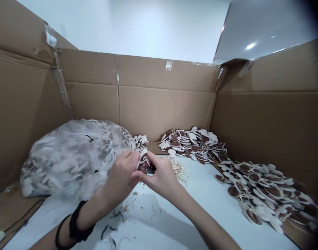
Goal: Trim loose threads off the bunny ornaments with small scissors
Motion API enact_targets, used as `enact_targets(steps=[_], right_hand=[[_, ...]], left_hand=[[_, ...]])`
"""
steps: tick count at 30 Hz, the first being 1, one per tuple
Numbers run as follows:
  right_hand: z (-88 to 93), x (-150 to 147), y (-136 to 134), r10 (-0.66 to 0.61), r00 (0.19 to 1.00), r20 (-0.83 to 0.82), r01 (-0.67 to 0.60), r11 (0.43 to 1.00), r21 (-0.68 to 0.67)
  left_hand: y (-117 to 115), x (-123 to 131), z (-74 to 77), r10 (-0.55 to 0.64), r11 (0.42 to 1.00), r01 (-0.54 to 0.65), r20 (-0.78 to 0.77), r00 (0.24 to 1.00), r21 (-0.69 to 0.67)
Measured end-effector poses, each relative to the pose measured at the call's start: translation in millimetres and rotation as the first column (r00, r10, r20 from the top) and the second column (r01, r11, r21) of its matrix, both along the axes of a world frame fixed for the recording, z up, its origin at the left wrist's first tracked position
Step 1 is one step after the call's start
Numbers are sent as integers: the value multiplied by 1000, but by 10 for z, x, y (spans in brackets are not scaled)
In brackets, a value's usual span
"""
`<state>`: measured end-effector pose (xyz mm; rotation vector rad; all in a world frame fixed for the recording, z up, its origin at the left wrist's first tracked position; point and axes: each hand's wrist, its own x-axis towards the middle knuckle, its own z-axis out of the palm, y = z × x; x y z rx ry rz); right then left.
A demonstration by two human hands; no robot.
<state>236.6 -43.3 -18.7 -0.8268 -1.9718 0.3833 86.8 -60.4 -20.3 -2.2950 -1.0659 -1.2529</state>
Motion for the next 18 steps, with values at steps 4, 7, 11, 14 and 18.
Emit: enact_targets(steps=[4,7,11,14,18], right_hand=[[4,-43,-34,-49,997,-64,45,997,-65],[6,-54,-50,-20,992,-128,2,990,-138],[-6,-62,-55,73,967,-244,-119,977,-177],[-21,-51,-50,166,946,-278,-208,969,-131],[-48,-13,-24,138,978,-157,-142,990,-15]], left_hand=[[-9,82,-76,47,991,-50,22,999,127],[-14,95,-68,44,984,-46,16,999,171],[-17,97,-58,-3,984,0,20,1000,180],[-30,109,-75,-28,992,21,52,998,123],[-68,125,-65,-72,996,77,111,991,-42]])
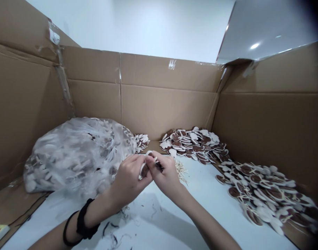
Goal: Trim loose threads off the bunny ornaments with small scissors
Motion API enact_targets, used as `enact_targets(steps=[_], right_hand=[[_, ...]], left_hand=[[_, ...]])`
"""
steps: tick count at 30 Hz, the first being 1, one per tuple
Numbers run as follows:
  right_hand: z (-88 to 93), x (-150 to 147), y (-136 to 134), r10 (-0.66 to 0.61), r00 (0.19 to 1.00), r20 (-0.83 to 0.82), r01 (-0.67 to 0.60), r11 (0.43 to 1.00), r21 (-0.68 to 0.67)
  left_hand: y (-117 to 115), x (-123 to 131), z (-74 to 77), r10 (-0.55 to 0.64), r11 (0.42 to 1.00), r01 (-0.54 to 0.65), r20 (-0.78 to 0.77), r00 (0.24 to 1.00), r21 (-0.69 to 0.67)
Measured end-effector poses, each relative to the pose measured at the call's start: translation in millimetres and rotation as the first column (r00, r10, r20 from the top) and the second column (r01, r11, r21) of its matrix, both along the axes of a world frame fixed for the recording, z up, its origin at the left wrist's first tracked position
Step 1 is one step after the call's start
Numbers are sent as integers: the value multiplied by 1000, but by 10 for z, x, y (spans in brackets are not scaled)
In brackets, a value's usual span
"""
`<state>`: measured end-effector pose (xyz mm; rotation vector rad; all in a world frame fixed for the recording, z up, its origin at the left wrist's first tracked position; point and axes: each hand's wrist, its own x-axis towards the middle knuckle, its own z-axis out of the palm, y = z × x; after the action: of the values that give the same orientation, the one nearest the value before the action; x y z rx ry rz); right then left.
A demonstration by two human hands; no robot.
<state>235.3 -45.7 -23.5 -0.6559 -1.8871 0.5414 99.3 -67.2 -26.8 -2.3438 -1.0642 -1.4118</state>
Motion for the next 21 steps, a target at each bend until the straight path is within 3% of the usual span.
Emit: enact_targets(steps=[6,10,12,14,18,21], right_hand=[[12,50,38,-40,997,65,36,997,67],[84,84,-8,56,995,78,-60,997,48],[122,109,-55,162,986,47,-160,986,-37],[144,135,-108,293,955,-43,-296,939,-174],[118,158,-194,484,834,-263,-549,776,-311],[73,148,-237,563,732,-383,-676,667,-313]], left_hand=[[-53,-1,78,-108,952,131,97,989,-275],[-80,-39,122,-207,876,262,175,963,-405],[-109,-64,146,-273,821,337,202,941,-460],[-148,-85,165,-359,697,471,305,882,-540],[-234,-93,181,-394,264,768,662,638,-583],[-279,-75,190,-363,85,845,773,520,-528]])
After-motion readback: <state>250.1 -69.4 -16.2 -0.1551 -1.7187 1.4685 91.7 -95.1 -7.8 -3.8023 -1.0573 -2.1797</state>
